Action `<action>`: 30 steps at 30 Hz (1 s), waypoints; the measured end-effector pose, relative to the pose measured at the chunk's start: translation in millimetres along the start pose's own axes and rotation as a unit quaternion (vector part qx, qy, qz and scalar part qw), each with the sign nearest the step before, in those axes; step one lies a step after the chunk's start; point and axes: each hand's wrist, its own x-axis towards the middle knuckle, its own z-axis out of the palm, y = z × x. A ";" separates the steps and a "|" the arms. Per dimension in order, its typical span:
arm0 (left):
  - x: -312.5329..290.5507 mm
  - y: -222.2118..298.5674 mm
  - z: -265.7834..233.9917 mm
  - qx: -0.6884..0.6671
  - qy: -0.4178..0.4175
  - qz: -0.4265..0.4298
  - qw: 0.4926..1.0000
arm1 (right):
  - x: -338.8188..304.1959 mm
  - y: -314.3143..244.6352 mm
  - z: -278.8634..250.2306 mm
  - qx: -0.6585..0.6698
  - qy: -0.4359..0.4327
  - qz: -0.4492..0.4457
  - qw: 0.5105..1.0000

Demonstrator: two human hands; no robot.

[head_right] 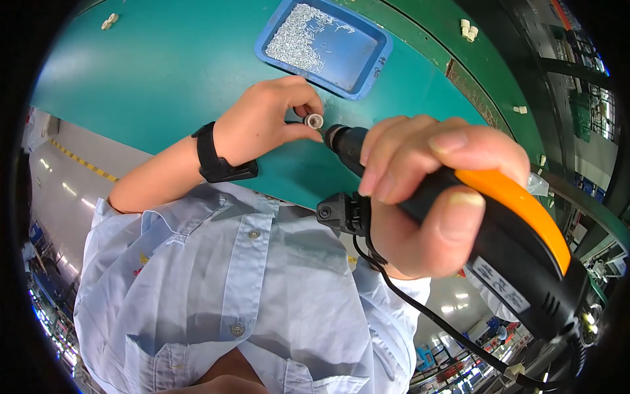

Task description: The worker is using an electric screwdriver to assemble small metal components on a production line workbench.

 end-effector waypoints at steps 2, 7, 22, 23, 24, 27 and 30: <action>-0.8 -11.4 1.5 -0.066 0.022 0.040 0.997 | -3.3 9.9 3.2 0.002 0.016 0.007 1.000; -0.1 -8.8 -1.2 -0.136 -0.028 -0.023 0.990 | -3.1 18.9 5.0 -0.022 0.045 0.005 0.999; -0.7 -4.7 -1.1 -0.104 -0.020 -0.018 0.994 | -0.1 22.5 11.6 -0.070 0.022 0.022 0.997; -0.9 -4.0 -1.0 -0.102 -0.024 -0.016 0.994 | -0.1 21.2 12.3 -0.068 0.021 0.022 0.997; -1.1 -4.0 -0.9 -0.102 -0.021 -0.017 0.994 | -0.1 20.6 12.6 -0.065 0.020 0.022 0.997; -2.3 -4.2 -0.2 -0.099 -0.024 -0.014 0.995 | -1.8 19.5 11.6 -0.062 0.020 0.026 0.998; -3.3 -3.7 0.0 -0.101 -0.025 -0.012 0.995 | -2.5 16.6 12.8 -0.067 0.035 0.050 0.996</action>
